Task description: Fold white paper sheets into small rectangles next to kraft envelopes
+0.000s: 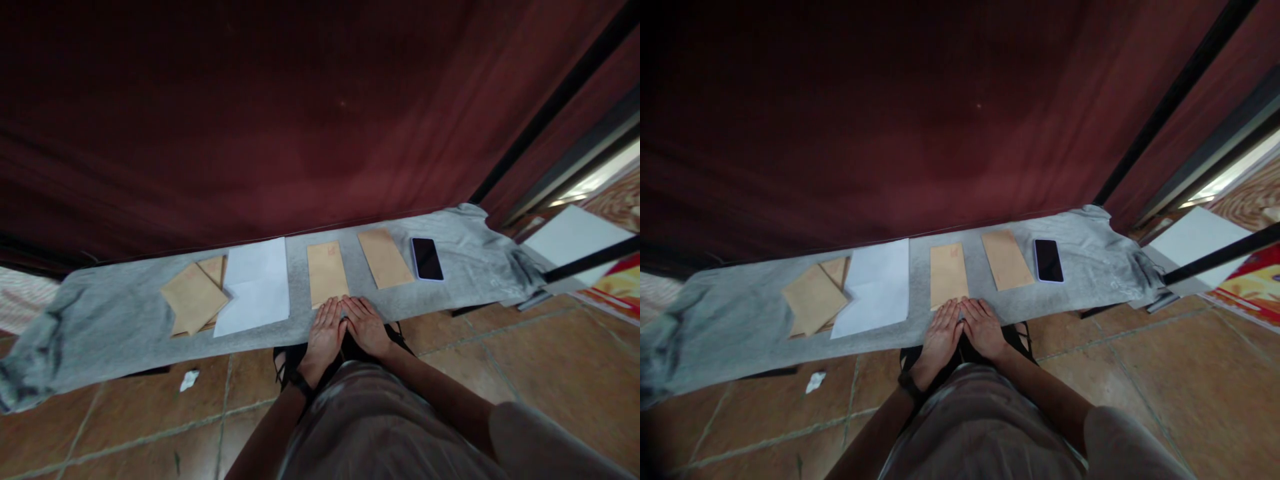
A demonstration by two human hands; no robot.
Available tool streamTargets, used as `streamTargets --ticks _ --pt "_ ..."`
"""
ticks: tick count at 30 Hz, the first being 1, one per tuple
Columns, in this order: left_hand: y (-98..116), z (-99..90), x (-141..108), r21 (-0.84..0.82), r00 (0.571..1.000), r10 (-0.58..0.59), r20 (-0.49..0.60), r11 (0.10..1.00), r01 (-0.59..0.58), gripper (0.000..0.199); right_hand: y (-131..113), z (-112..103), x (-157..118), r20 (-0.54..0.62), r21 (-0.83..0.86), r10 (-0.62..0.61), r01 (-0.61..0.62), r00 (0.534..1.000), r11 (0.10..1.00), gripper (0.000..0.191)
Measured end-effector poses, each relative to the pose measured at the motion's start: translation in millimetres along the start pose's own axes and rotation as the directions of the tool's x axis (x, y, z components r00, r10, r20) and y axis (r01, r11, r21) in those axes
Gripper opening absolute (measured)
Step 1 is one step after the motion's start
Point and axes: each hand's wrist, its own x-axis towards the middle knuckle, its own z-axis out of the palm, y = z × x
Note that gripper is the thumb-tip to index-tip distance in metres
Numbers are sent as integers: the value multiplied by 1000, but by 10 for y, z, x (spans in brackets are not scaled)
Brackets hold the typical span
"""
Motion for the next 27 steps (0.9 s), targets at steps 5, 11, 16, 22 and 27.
streamTargets --ticks 5,11,16,22,27 --pt "-44 -58 -39 15 997 -77 -2 997 77 52 -2 -18 8 -9 -1 5 -5 1000 1000 51" --pt "-199 -178 -130 28 982 -189 -22 981 190 50 -36 -51 22 -7 -1 25 -25 1000 1000 50" --pt "-137 -182 -114 87 970 -239 -42 966 242 52 -40 -41 27 -8 5 24 -24 1000 1000 48" --pt "99 -63 40 24 992 -122 24 992 121 53 -34 -5 15 -13 3 25 -25 1000 1000 49" --pt "29 -32 201 18 990 -104 97 995 102 54 -35 1 18 -36 15 29 -28 999 999 50"
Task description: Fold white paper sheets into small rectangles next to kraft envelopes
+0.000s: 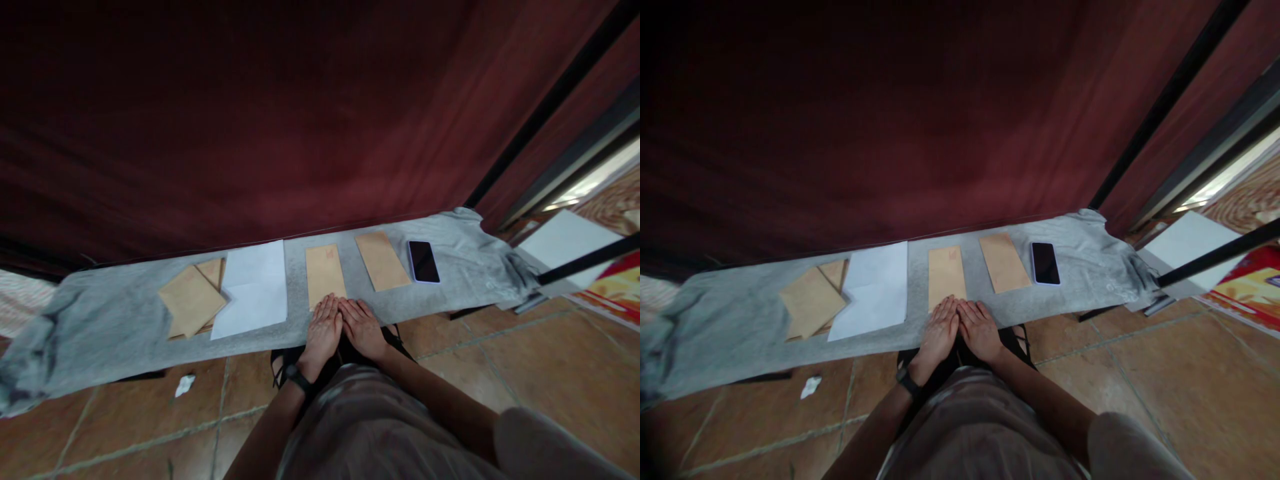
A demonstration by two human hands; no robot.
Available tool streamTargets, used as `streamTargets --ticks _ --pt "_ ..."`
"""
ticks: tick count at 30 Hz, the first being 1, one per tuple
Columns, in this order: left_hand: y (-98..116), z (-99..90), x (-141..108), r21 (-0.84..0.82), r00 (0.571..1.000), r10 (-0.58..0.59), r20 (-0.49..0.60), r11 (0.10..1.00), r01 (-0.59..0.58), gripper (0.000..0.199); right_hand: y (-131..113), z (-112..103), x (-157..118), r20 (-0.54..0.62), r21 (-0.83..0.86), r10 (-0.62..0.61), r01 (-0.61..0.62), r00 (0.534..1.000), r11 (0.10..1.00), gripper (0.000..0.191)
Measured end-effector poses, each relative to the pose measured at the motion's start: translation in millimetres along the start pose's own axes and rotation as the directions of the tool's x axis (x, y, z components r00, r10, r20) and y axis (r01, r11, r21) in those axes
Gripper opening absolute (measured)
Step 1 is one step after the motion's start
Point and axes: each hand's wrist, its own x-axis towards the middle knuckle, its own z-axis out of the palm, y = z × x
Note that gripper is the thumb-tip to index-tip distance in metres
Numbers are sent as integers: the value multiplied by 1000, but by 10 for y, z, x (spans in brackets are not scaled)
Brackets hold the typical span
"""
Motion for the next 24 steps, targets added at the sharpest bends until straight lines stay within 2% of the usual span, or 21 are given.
streamTargets --ticks 7,15,20,24 --pt "-188 -10 442 16 991 9 135 1000 -11 57 2 64 -8 -40 -1 -3 3 999 1000 47" --pt "-258 91 1115 7 992 -30 124 1000 30 60 18 68 -7 -64 3 -21 22 998 1000 47" --pt "-306 58 1528 -5 982 -101 161 995 103 63 32 69 0 -45 0 -33 33 998 999 47" --pt "-332 18 1734 -17 980 -128 153 991 132 63 36 79 -5 -45 -14 -41 40 998 999 49"
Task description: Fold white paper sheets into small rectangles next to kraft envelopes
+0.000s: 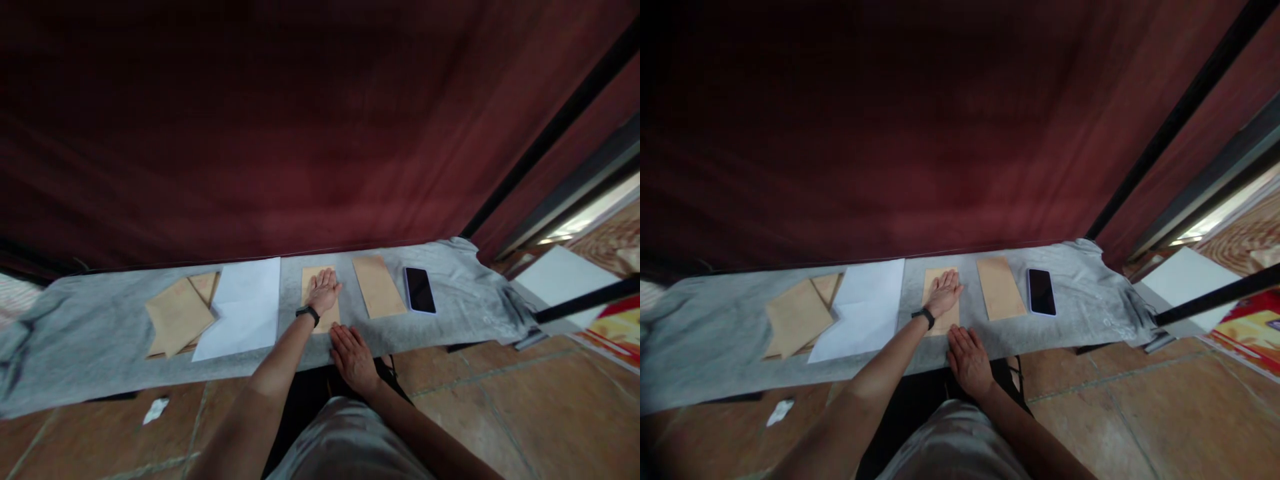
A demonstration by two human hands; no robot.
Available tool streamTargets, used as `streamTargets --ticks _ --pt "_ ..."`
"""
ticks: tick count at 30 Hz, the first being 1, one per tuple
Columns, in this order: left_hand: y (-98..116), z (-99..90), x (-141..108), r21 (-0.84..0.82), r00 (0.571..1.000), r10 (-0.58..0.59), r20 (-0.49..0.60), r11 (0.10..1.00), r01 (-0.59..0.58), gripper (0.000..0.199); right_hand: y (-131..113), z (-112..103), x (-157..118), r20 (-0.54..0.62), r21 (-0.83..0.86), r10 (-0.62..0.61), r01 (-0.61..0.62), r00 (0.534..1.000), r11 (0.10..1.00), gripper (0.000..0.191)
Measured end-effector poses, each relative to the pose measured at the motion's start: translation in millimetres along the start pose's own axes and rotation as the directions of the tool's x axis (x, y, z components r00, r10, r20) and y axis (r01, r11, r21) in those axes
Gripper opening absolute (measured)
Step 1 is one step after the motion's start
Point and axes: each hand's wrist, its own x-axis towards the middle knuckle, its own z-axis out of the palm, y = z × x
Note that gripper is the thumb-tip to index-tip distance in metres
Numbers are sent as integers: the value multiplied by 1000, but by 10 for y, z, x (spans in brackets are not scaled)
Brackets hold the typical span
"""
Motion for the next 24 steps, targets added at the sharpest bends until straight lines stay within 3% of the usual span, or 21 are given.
streamTargets --ticks 6,17,24 --pt "-2 1 -132 9 1000 20 0 1000 -20 61 7 3 -2 -18 13 -2 2 1000 1000 49" --pt "-204 185 -1207 59 981 190 -33 980 -187 57 -2 46 -16 -44 14 10 -9 999 1000 47" --pt "-195 163 -1739 103 961 235 -149 970 -221 58 1 -12 -14 18 9 6 -7 1000 1000 44"
